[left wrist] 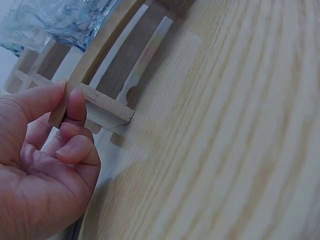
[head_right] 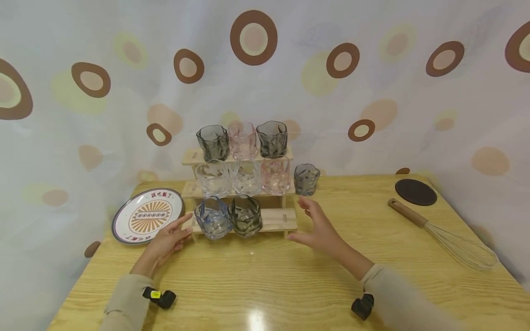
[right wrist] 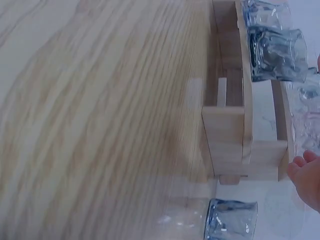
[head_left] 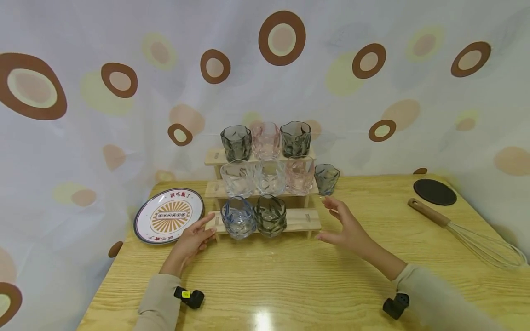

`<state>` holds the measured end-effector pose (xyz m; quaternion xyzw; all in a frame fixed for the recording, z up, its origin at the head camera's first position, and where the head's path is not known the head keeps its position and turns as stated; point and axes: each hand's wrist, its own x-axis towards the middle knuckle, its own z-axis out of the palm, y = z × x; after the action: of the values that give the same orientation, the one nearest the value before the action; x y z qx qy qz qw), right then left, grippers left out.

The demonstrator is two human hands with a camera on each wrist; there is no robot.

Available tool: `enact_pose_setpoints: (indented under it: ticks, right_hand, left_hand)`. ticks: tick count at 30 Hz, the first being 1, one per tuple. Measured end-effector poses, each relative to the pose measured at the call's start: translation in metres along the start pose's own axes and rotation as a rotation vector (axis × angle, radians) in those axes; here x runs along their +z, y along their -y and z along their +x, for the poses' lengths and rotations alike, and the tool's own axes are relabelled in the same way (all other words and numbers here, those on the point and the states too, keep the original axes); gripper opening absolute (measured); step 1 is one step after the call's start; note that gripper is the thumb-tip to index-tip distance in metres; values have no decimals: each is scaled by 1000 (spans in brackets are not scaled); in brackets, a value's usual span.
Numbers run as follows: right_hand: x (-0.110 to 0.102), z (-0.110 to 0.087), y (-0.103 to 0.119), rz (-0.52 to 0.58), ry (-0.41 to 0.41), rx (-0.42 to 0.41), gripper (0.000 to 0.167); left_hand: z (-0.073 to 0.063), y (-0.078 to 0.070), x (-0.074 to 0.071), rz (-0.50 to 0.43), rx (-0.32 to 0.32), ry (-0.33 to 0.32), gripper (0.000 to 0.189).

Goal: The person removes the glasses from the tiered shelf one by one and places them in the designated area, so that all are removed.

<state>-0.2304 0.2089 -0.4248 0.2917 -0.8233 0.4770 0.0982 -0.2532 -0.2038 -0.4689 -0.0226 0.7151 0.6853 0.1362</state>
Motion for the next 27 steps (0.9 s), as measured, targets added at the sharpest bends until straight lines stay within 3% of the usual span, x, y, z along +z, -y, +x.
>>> enact_pose_setpoints:
  ticks: [18, 27]
  right_hand:
    - [53, 20, 9, 216, 55, 51, 89]
    - [72, 33, 16, 232, 105, 118, 90]
  left_hand:
    - [-1, -1, 2, 5, -17, -10, 56]
    - [-2, -3, 2, 10, -15, -16, 55]
